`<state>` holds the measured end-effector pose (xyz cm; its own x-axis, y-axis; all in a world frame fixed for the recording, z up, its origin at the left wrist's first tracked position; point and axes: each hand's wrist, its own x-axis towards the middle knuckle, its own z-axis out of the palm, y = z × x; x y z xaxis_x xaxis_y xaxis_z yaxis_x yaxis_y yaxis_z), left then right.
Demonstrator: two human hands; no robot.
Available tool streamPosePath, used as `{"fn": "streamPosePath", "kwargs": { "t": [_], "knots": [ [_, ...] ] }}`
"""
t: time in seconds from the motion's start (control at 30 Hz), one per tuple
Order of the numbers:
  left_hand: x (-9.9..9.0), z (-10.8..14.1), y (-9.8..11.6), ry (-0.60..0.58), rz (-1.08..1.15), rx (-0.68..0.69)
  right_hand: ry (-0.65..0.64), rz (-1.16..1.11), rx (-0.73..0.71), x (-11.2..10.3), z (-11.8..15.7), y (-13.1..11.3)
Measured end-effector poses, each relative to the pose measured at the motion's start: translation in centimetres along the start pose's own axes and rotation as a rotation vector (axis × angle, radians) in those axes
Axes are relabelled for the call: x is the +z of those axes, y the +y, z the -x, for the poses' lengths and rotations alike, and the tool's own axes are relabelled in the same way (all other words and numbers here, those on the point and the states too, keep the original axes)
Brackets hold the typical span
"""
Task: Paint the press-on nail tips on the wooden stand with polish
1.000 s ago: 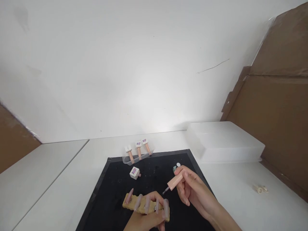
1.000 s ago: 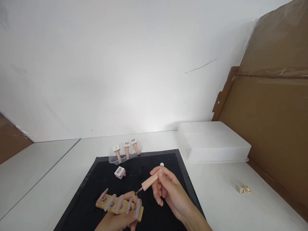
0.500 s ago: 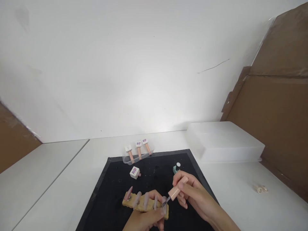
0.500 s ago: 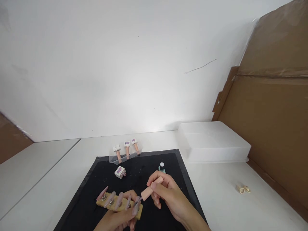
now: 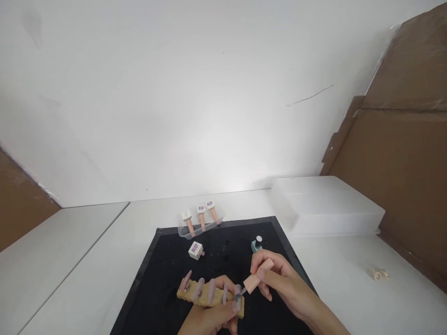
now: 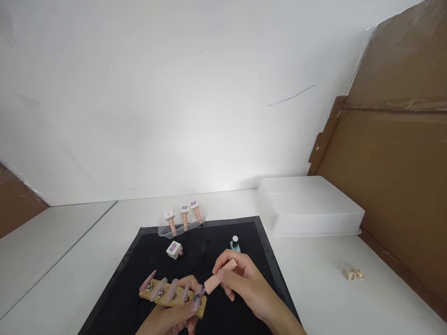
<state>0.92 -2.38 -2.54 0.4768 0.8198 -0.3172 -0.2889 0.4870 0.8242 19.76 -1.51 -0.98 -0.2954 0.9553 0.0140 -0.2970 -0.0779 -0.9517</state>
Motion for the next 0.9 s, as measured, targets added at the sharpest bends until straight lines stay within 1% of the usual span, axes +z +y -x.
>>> {"fn": "streamPosePath", "kwargs": {
  "t": [0.17,0.3,0.4,0.5,0.63,0.77,0.9],
  "knots": [
    [0.0,0.0,0.1,0.001,0.002,0.006,0.005,-0.032,-0.012,0.0,0.0,0.0],
    [0.0,0.1,0.1,-0.008,-0.017,0.011,0.041,-0.141,-0.012,0.1,0.1,0.0],
    [-0.3,-0.2,-0.2,-0.016,-0.075,0.066,0.053,-0.231,-0.035,0.1,0.1,0.0],
    [-0.5,-0.6,-0.8,0.007,-0.172,0.129,0.055,-0.264,-0.057,0.1,0.1,-0.1],
    [-0.8,-1.2,-1.3,0.034,-0.315,0.149,0.019,-0.149,-0.060,0.2,0.2,-0.3],
    [-0.9,-1.7,-1.6,0.053,-0.376,0.134,-0.062,-0.025,-0.073,0.0,0.2,-0.4],
    [-1.0,-2.0,-1.7,0.073,-0.452,0.099,-0.087,0.076,-0.050,-0.1,0.2,-0.6]
  ]
}}
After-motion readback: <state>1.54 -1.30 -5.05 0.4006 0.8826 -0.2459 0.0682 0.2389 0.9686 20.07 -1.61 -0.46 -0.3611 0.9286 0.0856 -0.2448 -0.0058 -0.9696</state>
